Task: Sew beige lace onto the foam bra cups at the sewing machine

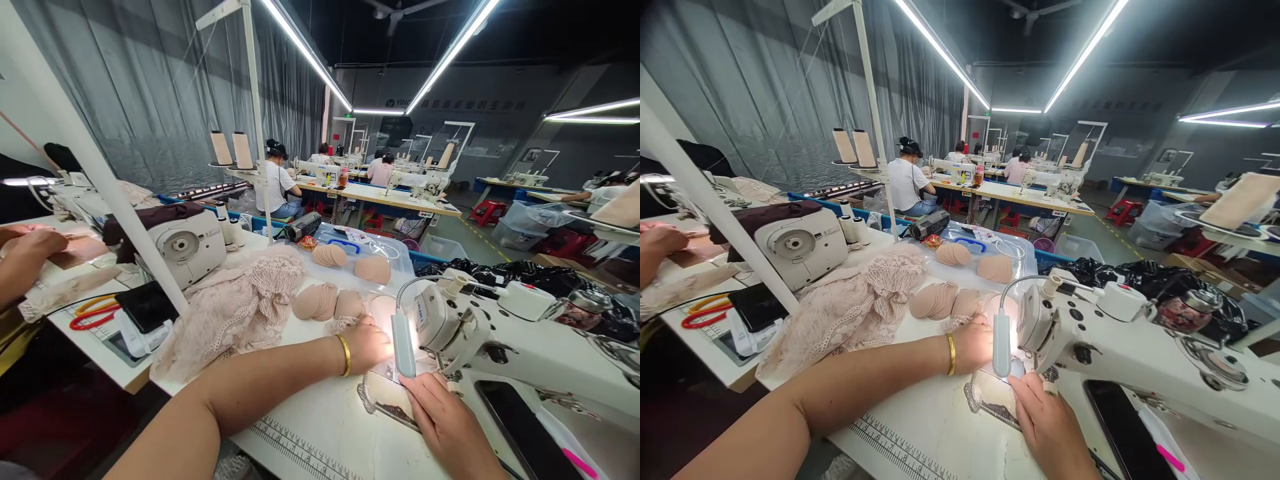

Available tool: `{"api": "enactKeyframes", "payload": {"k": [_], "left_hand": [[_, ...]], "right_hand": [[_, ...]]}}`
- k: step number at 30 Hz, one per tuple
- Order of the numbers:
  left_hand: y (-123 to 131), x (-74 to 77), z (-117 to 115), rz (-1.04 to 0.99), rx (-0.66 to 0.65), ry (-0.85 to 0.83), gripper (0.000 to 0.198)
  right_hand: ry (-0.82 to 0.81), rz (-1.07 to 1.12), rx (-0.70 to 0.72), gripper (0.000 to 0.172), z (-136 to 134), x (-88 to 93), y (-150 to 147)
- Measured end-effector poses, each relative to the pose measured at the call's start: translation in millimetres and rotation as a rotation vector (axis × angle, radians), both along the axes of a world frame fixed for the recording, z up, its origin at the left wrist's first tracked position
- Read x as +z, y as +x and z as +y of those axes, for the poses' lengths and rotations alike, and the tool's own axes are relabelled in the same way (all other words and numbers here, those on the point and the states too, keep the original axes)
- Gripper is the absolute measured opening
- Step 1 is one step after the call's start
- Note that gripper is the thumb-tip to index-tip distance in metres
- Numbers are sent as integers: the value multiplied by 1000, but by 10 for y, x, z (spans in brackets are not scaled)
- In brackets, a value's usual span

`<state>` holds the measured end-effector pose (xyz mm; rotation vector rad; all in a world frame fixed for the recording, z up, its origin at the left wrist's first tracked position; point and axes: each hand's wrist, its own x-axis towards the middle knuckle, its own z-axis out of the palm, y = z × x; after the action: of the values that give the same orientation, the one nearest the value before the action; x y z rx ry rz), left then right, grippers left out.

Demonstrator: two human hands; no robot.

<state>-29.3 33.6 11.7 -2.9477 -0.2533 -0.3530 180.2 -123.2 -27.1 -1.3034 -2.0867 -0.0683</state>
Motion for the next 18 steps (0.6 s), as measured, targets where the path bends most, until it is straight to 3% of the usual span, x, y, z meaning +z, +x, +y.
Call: {"api": "enactKeyframes", "payload": {"k": [2,5,7,8,9,11,14,18], "left_hand": [[-82,74,-79,4,11,-3,17],[-319,161,-407,-43,-34,-83,24],[-519,156,-754,-192,-61,-277,26],[-622,131,-940,-290,-13,-411,31],[-721,93,-1120,-403,46,-567,42],[-897,-10,-1425,-506,134,-870,44],[-1059,-179,-1711,-579,284,-1105,49],[-1024,-263,-1901,-458,243,-1760,62]], "right_hand": [[-43,97,-27,21,-35,29,-78],[-367,491,-62,26,-88,100,-304],[-575,795,-30,40,-122,160,-489],[-610,887,-10,44,-144,186,-579],[-608,943,-4,45,-170,207,-663],[-570,1002,-30,44,-241,228,-808],[-518,1108,-77,38,-373,223,-991],[-395,1384,-222,40,-565,219,-1246]]}}
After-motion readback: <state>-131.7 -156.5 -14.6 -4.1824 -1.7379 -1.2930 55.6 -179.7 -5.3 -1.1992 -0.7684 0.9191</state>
